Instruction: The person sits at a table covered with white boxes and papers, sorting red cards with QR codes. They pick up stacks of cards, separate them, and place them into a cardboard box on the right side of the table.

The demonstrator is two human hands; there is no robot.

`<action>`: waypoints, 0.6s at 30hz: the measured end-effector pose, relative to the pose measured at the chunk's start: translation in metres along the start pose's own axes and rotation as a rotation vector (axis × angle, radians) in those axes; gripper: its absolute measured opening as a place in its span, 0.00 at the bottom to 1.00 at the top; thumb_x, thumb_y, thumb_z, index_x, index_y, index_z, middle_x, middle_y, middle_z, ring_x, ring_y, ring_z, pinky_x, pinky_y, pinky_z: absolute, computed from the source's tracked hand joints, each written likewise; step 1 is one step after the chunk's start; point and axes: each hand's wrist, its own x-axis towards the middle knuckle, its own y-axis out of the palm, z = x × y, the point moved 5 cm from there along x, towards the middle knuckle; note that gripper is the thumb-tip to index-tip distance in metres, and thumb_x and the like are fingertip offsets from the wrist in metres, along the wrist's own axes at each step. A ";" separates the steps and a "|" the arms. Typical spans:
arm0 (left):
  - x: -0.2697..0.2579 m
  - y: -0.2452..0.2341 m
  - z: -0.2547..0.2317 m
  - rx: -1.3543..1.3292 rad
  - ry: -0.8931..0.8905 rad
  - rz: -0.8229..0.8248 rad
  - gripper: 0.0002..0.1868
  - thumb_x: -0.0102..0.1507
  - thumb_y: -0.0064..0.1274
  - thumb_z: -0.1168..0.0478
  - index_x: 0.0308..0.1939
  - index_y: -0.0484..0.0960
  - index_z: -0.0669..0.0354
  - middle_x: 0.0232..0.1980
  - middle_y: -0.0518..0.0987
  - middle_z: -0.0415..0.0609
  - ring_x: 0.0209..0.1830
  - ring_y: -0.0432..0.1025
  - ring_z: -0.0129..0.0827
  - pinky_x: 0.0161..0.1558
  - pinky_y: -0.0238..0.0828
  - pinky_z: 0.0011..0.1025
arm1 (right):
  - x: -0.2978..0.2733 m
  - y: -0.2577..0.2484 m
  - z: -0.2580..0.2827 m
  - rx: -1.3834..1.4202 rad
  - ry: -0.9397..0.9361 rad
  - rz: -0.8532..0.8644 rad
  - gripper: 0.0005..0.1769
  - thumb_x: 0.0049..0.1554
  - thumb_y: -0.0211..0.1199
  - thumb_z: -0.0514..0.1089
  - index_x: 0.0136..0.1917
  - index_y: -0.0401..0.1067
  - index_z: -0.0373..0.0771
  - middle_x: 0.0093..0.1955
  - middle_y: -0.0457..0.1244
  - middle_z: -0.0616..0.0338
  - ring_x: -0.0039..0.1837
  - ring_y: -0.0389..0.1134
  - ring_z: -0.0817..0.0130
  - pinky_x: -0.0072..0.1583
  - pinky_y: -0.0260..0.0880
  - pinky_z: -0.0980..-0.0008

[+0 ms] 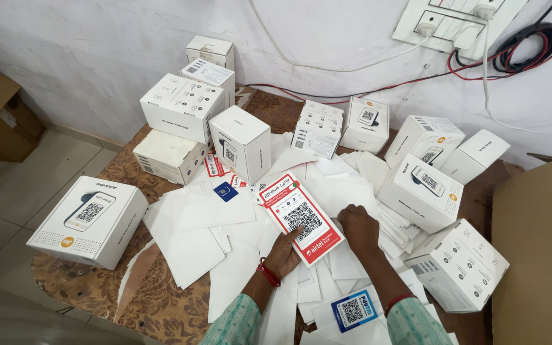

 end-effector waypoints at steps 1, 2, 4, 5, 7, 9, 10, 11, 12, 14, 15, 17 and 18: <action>0.001 0.000 -0.001 -0.003 0.002 0.009 0.23 0.65 0.56 0.62 0.62 0.70 0.65 0.58 0.80 0.57 0.58 0.77 0.40 0.60 0.79 0.37 | -0.004 -0.005 0.001 0.012 0.026 0.046 0.04 0.54 0.66 0.46 0.39 0.78 0.47 0.44 0.68 0.69 0.49 0.69 0.68 0.42 0.72 0.64; 0.002 0.000 -0.001 -0.005 0.004 0.019 0.23 0.65 0.56 0.62 0.62 0.70 0.65 0.59 0.80 0.56 0.58 0.77 0.40 0.60 0.79 0.37 | -0.007 -0.009 0.001 0.024 0.053 0.092 0.04 0.53 0.66 0.48 0.39 0.79 0.48 0.44 0.68 0.69 0.49 0.70 0.68 0.42 0.72 0.63; 0.002 -0.003 0.000 0.016 -0.008 -0.004 0.23 0.66 0.55 0.63 0.63 0.69 0.64 0.59 0.80 0.57 0.59 0.77 0.41 0.60 0.76 0.38 | -0.017 -0.014 -0.003 0.038 0.120 0.191 0.06 0.54 0.66 0.50 0.40 0.79 0.49 0.45 0.68 0.69 0.50 0.70 0.67 0.43 0.73 0.62; 0.003 -0.005 0.001 0.025 -0.011 -0.013 0.23 0.66 0.55 0.63 0.63 0.69 0.64 0.59 0.79 0.57 0.59 0.77 0.41 0.59 0.74 0.38 | -0.019 -0.017 -0.008 0.037 0.153 0.244 0.07 0.55 0.65 0.51 0.41 0.79 0.50 0.45 0.69 0.68 0.50 0.71 0.67 0.45 0.73 0.61; 0.003 -0.006 0.002 0.023 -0.007 -0.020 0.23 0.66 0.55 0.63 0.63 0.70 0.63 0.60 0.79 0.56 0.59 0.77 0.40 0.60 0.74 0.38 | -0.021 -0.027 -0.020 0.042 0.200 0.281 0.07 0.57 0.63 0.51 0.42 0.79 0.51 0.46 0.70 0.66 0.50 0.72 0.64 0.48 0.73 0.59; 0.003 -0.007 0.003 0.021 -0.002 -0.012 0.23 0.65 0.55 0.63 0.63 0.70 0.63 0.60 0.79 0.55 0.59 0.77 0.39 0.60 0.74 0.38 | -0.021 -0.043 -0.031 0.053 0.230 0.255 0.07 0.58 0.59 0.49 0.44 0.79 0.52 0.47 0.71 0.65 0.49 0.73 0.60 0.49 0.72 0.55; 0.004 -0.007 0.002 0.021 -0.002 -0.001 0.23 0.65 0.55 0.63 0.64 0.70 0.63 0.60 0.79 0.55 0.59 0.77 0.39 0.60 0.74 0.38 | -0.022 -0.050 -0.035 0.023 0.288 0.268 0.09 0.61 0.57 0.51 0.47 0.77 0.51 0.46 0.71 0.62 0.48 0.73 0.58 0.49 0.72 0.54; 0.005 -0.007 0.003 0.021 -0.002 0.013 0.23 0.65 0.55 0.63 0.64 0.70 0.63 0.60 0.79 0.54 0.59 0.77 0.39 0.60 0.75 0.38 | -0.022 -0.061 -0.045 -0.008 0.346 0.279 0.11 0.64 0.55 0.54 0.50 0.75 0.49 0.45 0.71 0.58 0.47 0.74 0.55 0.48 0.73 0.52; 0.006 -0.006 0.002 0.027 0.000 0.022 0.24 0.66 0.55 0.63 0.64 0.69 0.63 0.61 0.79 0.55 0.60 0.77 0.39 0.60 0.74 0.38 | -0.022 -0.069 -0.051 -0.040 0.405 0.289 0.14 0.66 0.53 0.56 0.52 0.74 0.48 0.45 0.72 0.55 0.47 0.74 0.53 0.48 0.73 0.51; 0.006 -0.006 0.002 0.040 0.000 0.035 0.24 0.66 0.55 0.63 0.65 0.69 0.63 0.61 0.79 0.55 0.60 0.76 0.39 0.60 0.74 0.37 | -0.020 -0.095 -0.057 0.113 0.403 0.046 0.13 0.66 0.55 0.53 0.55 0.72 0.43 0.43 0.71 0.51 0.44 0.73 0.52 0.47 0.72 0.52; 0.007 -0.005 0.001 0.044 -0.006 0.040 0.24 0.66 0.55 0.63 0.65 0.68 0.63 0.61 0.78 0.55 0.60 0.76 0.39 0.60 0.74 0.38 | -0.020 -0.106 -0.059 0.190 0.402 -0.077 0.13 0.66 0.56 0.51 0.56 0.72 0.41 0.42 0.71 0.49 0.42 0.72 0.51 0.46 0.71 0.52; 0.007 -0.005 0.002 0.054 -0.020 0.049 0.25 0.66 0.55 0.62 0.65 0.68 0.63 0.61 0.78 0.56 0.60 0.76 0.40 0.59 0.74 0.38 | -0.016 -0.110 -0.060 0.579 0.433 -0.106 0.13 0.65 0.58 0.49 0.54 0.71 0.38 0.43 0.72 0.52 0.41 0.72 0.61 0.44 0.72 0.61; 0.008 -0.005 0.003 0.075 -0.015 0.052 0.25 0.66 0.55 0.62 0.65 0.67 0.63 0.62 0.78 0.56 0.61 0.76 0.40 0.60 0.74 0.38 | -0.014 -0.109 -0.058 0.775 0.445 -0.120 0.13 0.65 0.59 0.48 0.53 0.71 0.36 0.43 0.72 0.53 0.40 0.72 0.66 0.44 0.73 0.66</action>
